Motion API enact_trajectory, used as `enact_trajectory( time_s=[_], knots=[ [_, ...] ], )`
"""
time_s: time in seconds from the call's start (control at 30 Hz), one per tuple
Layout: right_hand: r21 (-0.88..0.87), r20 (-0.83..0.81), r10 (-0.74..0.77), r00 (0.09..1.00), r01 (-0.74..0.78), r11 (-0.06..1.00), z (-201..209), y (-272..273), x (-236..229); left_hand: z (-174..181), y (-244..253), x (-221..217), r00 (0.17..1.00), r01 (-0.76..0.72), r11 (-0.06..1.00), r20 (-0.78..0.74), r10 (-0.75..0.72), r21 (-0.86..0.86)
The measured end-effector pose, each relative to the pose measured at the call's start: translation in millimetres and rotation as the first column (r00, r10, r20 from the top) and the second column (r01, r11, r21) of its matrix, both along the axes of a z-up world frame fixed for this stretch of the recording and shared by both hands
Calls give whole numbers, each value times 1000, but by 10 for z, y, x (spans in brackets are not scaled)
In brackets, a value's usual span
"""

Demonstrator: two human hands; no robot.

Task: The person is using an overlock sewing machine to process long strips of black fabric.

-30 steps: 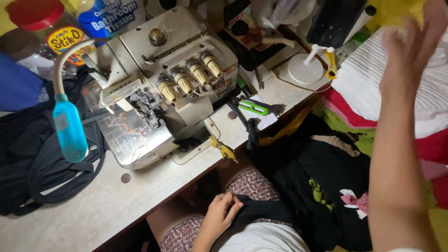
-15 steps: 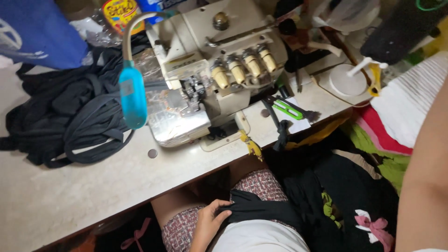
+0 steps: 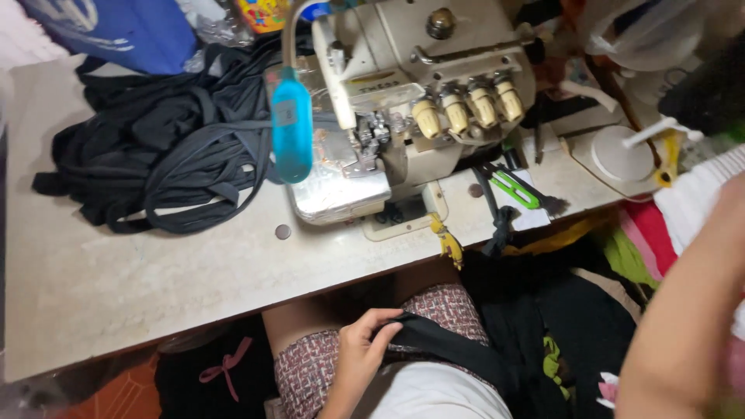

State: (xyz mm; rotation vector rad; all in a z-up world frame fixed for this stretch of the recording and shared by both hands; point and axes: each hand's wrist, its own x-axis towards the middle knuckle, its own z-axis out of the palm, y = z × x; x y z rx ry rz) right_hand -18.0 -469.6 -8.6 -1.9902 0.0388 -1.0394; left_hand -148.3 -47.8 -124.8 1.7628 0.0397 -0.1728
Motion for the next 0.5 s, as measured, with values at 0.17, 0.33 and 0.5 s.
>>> enact_trajectory(
  time_s=[0.17,0.33,0.5],
  knots=[
    [339,-269,819,506,-747,572,-124,2135,-752,656,-35,186,801,362,927,477,-361,95],
    [843,-205,959,194,-463,274,-528,2200,-975,1037,190,597,743,233,953,597,-304,194],
    [895,-352,934,65,-269,356,-440,1846,-1056,1135,598,1320,914,-100,975,407,11,199]
  ],
)
